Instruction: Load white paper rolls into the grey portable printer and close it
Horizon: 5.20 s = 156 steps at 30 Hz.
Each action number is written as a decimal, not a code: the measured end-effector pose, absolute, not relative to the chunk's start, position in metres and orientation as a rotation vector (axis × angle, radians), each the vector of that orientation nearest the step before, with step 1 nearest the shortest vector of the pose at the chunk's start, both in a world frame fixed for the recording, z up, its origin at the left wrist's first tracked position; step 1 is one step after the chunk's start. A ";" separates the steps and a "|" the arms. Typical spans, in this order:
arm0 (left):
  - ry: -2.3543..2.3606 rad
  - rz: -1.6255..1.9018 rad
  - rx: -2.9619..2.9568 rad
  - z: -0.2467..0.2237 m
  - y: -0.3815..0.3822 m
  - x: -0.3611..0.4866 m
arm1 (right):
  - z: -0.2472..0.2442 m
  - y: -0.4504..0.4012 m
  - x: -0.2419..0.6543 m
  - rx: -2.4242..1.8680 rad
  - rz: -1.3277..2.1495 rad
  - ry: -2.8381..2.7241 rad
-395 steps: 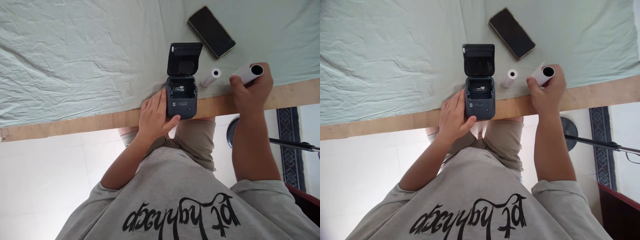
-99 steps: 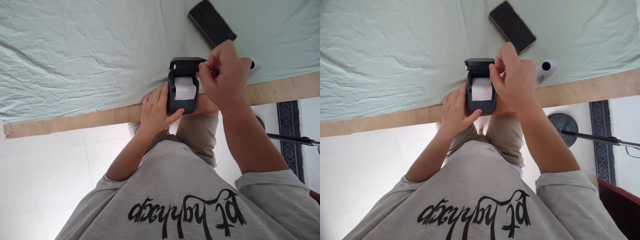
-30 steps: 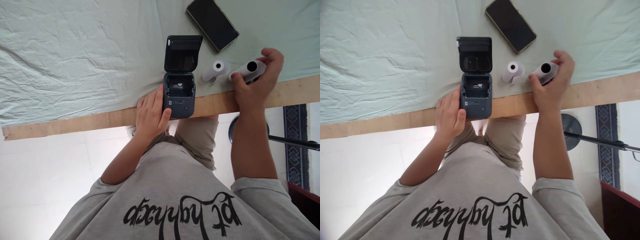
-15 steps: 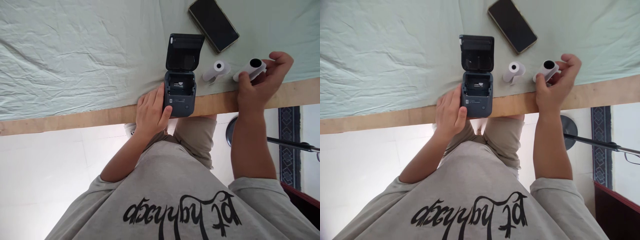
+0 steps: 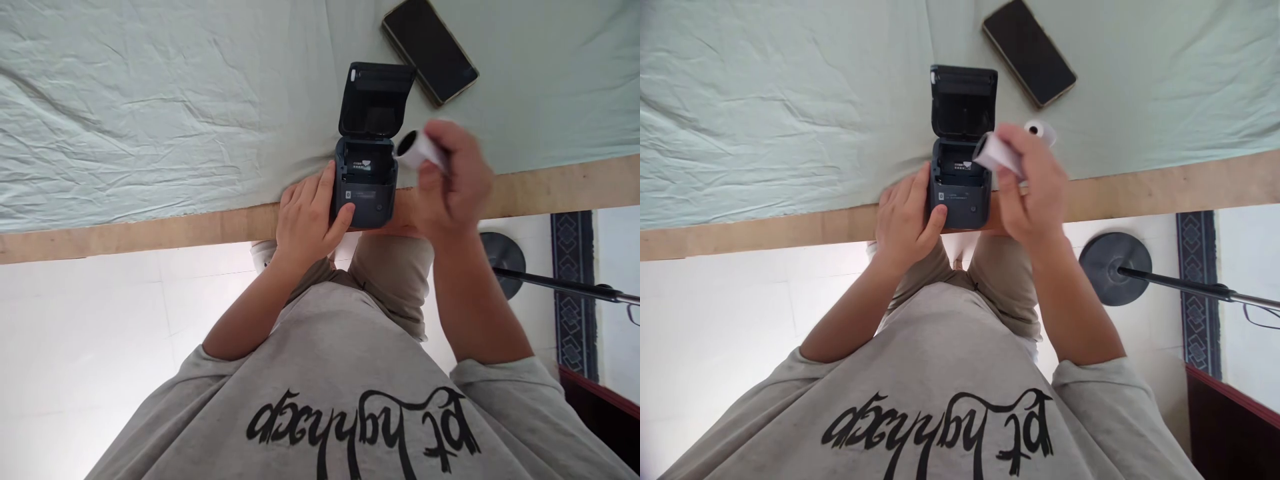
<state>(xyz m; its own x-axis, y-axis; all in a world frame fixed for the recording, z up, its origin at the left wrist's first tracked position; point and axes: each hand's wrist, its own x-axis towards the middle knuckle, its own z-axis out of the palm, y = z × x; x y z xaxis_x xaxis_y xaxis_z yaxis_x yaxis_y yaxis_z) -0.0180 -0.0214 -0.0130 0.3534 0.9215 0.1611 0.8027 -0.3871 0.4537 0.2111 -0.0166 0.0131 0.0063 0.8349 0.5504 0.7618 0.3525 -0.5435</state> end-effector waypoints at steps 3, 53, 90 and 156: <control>1.522 0.588 2.331 -0.013 -0.022 -0.018 | 0.016 -0.006 0.188 -1.488 0.280 -1.978; 1.357 0.855 2.088 0.009 -0.001 -0.023 | -0.032 -0.042 0.163 -1.157 -0.086 -1.709; 1.348 -0.109 2.506 0.056 0.085 0.077 | -0.033 -0.039 0.170 -1.157 0.072 -1.700; 1.546 0.111 2.371 0.044 0.083 0.078 | -0.024 -0.043 0.187 -1.106 0.860 -1.296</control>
<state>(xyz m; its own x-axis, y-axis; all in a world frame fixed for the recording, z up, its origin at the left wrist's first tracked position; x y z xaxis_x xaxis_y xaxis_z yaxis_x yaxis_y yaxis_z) 0.0782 0.0833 0.0440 0.4156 0.9038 -0.1022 0.8800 -0.3711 0.2965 0.1874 -0.0434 -0.0238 0.1156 0.9490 0.2934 0.0992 0.2829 -0.9540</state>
